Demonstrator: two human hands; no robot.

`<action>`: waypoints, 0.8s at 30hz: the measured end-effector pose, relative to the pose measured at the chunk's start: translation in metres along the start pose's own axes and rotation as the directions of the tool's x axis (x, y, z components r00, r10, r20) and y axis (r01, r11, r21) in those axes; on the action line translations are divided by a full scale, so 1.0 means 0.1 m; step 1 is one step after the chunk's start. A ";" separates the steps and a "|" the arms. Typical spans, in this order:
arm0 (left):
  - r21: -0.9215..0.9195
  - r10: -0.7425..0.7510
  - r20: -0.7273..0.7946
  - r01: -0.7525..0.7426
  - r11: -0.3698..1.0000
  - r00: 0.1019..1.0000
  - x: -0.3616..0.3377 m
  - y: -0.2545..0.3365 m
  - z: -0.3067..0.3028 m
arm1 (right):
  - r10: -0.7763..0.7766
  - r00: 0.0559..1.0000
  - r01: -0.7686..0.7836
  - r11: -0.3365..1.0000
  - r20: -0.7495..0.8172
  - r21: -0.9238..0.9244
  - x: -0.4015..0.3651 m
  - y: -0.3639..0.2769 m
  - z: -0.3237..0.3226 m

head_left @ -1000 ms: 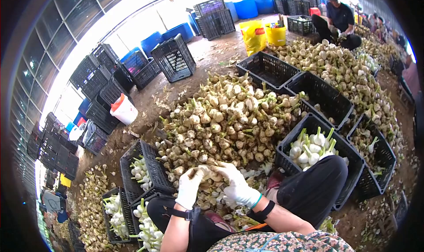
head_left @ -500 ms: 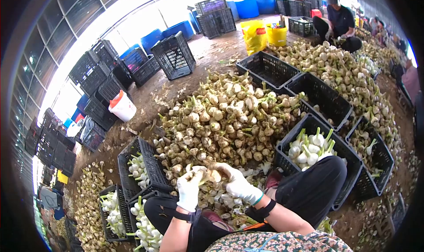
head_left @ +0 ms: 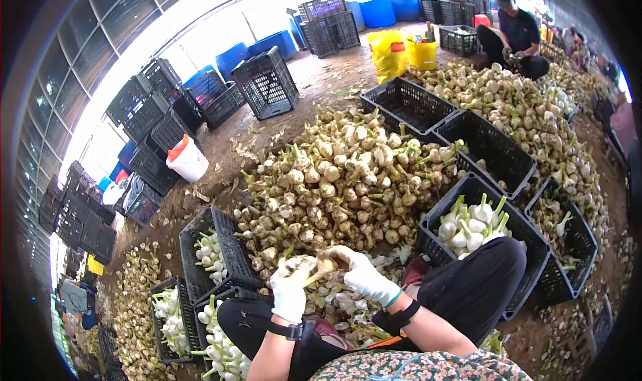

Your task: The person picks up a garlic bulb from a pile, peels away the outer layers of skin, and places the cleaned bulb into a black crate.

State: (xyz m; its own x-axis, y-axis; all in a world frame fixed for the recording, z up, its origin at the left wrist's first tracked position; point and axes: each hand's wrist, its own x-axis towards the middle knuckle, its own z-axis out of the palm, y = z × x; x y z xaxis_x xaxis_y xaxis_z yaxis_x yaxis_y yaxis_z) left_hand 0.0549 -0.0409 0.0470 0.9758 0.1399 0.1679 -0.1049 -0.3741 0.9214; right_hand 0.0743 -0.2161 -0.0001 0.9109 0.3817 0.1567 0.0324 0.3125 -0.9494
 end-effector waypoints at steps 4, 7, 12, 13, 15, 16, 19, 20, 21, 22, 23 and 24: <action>-0.594 -0.313 0.169 0.350 0.724 0.935 -0.08 -0.01 -0.04 | -0.010 0.997 -0.007 0.972 0.072 0.235 0.03 0.07 -0.06; -0.404 -0.231 0.040 0.227 0.886 0.972 -0.13 0.00 0.07 | 0.039 0.994 -0.017 0.979 -0.105 0.205 0.01 -0.03 0.06; -0.614 -0.452 0.197 0.469 0.635 0.870 -0.18 -0.03 -0.13 | 0.103 0.990 -0.127 0.951 0.101 0.282 -0.01 -0.04 -0.05; -0.633 -0.583 0.319 0.626 0.455 0.747 -0.19 -0.07 -0.20 | 0.102 0.990 -0.126 0.951 0.100 0.284 -0.01 -0.02 -0.06; -0.623 -0.549 0.218 0.548 0.558 0.807 -0.21 -0.06 -0.07 | 0.040 0.991 -0.078 0.949 0.131 0.305 0.01 0.05 -0.07; -0.583 -0.398 0.103 0.380 0.718 0.911 -0.22 0.01 0.00 | 0.108 0.988 -0.130 0.969 0.113 0.211 0.02 0.07 -0.07; -0.446 -0.233 0.071 0.239 0.862 0.970 -0.25 0.15 0.00 | 0.188 0.982 -0.188 0.982 -0.037 0.010 0.00 0.08 0.05; -0.642 -0.360 0.143 0.363 0.675 0.922 -0.26 0.14 -0.02 | 0.170 0.984 -0.166 0.982 -0.044 0.087 0.02 0.17 0.04; -0.784 -0.452 0.241 0.447 0.431 0.859 -0.26 0.13 -0.07 | 0.168 0.985 -0.164 0.983 -0.040 0.086 0.03 0.18 0.03; -0.850 -0.291 0.211 0.322 0.417 0.933 -0.22 -0.05 -0.15 | 0.178 0.980 -0.151 0.955 -0.085 0.256 0.02 0.18 -0.01; -0.923 -0.262 0.162 0.240 0.302 0.951 -0.18 -0.22 -0.20 | 0.196 0.972 -0.125 0.900 -0.131 0.417 0.00 0.17 -0.05; -0.921 -0.307 0.077 0.186 0.343 0.949 -0.15 -0.20 -0.26 | 0.132 0.985 -0.042 0.815 -0.114 0.578 0.00 0.19 -0.14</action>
State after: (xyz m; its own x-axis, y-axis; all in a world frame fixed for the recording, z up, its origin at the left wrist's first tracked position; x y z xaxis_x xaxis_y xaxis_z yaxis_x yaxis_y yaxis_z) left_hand 0.0376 -0.0119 0.0354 0.9727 0.1769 -0.1504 -0.0312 0.7417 0.6701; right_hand 0.0802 -0.2220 -0.0220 0.9482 0.3178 -0.0022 -0.2500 0.7415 -0.6226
